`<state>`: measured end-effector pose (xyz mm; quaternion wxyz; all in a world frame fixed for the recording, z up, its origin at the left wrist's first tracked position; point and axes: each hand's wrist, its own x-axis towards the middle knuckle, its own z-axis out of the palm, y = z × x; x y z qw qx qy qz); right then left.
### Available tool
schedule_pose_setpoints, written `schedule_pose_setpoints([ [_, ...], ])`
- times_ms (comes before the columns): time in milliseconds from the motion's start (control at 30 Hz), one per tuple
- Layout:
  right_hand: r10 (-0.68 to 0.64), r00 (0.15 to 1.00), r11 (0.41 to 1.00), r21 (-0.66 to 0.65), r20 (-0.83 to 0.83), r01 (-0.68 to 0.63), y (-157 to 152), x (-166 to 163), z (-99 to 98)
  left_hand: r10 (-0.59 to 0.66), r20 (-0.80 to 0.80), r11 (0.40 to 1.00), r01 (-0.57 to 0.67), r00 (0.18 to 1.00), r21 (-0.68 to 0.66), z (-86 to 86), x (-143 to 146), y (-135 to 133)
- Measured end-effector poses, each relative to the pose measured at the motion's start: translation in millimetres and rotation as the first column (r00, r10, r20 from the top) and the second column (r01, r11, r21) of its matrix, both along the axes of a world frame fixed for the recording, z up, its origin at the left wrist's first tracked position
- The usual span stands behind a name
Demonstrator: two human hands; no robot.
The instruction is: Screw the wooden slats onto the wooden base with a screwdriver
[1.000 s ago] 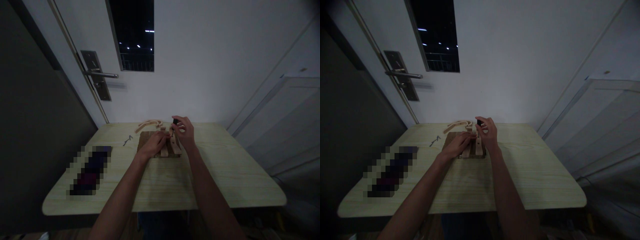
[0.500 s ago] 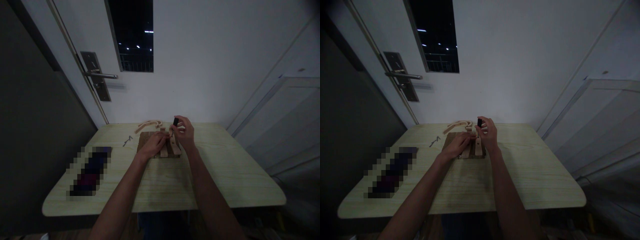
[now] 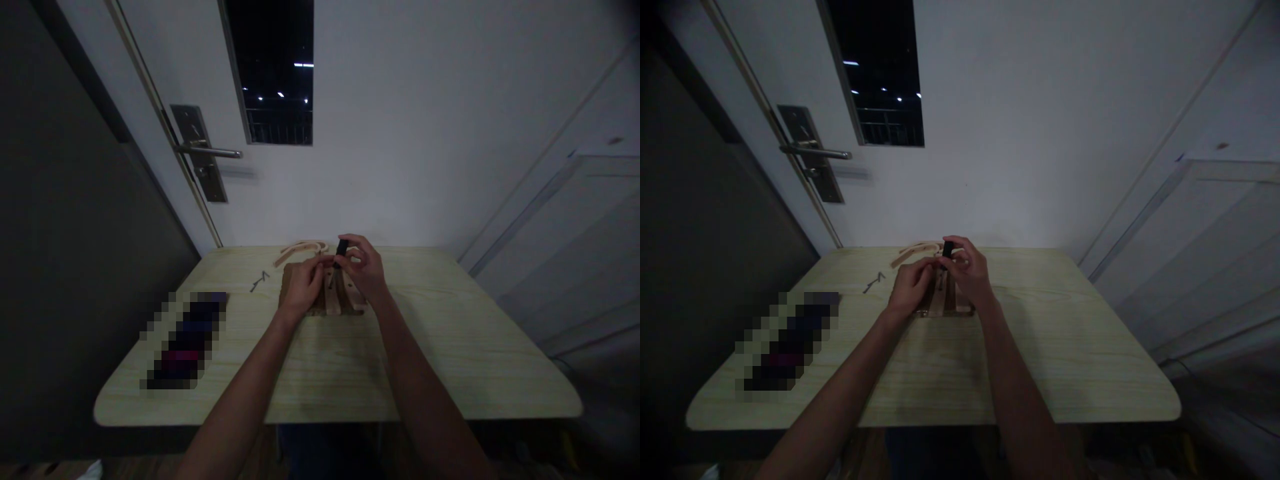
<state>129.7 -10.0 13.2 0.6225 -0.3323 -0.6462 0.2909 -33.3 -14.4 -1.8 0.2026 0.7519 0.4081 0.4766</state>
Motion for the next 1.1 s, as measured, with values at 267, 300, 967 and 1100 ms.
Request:
schedule_pose_setpoints([
  [267, 0.106, 0.994, 0.994, -0.018, 0.041, -0.105, -0.2, 1.8, 1.1, 0.025, 0.068, 1.0, -0.024, 0.997, -0.02, 1.4, -0.5, 1.1],
  [300, 0.109, 0.993, 0.994, -0.027, 0.041, -0.108, -0.4, 1.9, 1.1, 0.023, 0.066, 1.0, -0.021, 0.998, -0.023, 1.1, -0.5, 1.2],
  [967, 0.038, 0.996, 0.999, 0.014, 0.085, -0.039, -0.3, 5.8, 2.7, -0.102, 0.178, 0.994, 0.107, 0.979, -0.018, -4.5, 0.8, 1.9],
  [1100, 0.053, 0.995, 0.998, 0.035, 0.08, -0.056, -0.9, 5.6, 3.0, -0.122, 0.2, 0.99, 0.135, 0.972, -0.049, -6.0, -0.1, 4.4],
])
